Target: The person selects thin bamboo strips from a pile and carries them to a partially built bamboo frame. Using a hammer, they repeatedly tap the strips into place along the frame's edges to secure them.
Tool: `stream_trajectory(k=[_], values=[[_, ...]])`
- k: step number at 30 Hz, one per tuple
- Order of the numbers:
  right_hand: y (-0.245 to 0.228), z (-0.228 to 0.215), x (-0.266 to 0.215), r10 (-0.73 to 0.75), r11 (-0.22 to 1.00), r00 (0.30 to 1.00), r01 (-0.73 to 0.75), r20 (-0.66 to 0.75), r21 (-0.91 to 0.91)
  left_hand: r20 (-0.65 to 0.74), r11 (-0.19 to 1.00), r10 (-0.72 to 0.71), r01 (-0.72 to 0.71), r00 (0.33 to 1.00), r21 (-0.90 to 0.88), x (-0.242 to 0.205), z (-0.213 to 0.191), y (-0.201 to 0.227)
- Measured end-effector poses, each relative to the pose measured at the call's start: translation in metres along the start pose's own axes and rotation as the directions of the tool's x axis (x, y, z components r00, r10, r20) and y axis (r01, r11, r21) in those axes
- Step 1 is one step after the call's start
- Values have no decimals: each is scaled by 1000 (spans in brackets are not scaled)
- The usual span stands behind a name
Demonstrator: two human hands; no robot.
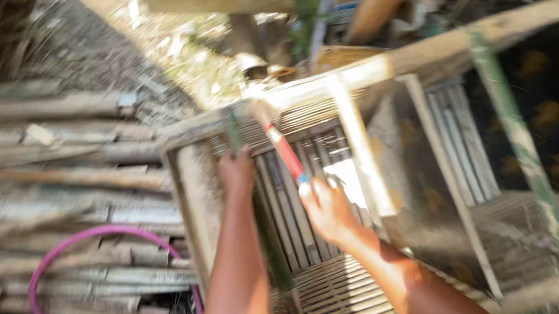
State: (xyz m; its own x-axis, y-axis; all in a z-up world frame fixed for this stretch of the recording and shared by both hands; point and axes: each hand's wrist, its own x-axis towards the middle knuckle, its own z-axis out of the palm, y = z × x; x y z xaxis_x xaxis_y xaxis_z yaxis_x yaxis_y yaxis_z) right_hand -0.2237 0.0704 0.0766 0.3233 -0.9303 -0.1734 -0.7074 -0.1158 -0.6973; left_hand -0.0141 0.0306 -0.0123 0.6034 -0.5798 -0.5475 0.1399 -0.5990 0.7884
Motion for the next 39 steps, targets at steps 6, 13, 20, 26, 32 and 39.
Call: stream_trajectory(k=[6,13,20,26,32,39], values=[[87,-75,-174,-23,877,977,121,-211,465,-131,812,487,-392,864,432,-178,41,-29],[182,-154,-297,504,717,855,-332,-126,613,628,751,56,-447,776,486,-328,134,-75],[270,-241,-449,800,451,600,-592,-9,668,915,475,-101,-789,391,390,-397,217,-158],[327,-338,-558,823,441,535,-391,-190,808,953,307,-135,-903,270,299,-530,354,-147],[368,-424,-642,896,399,372,-434,-243,807,954,229,-271,-954,128,193,-711,425,-70],[427,-511,-647,847,531,272,-460,-457,712,985,344,-155,-939,-70,-13,-796,471,-4]])
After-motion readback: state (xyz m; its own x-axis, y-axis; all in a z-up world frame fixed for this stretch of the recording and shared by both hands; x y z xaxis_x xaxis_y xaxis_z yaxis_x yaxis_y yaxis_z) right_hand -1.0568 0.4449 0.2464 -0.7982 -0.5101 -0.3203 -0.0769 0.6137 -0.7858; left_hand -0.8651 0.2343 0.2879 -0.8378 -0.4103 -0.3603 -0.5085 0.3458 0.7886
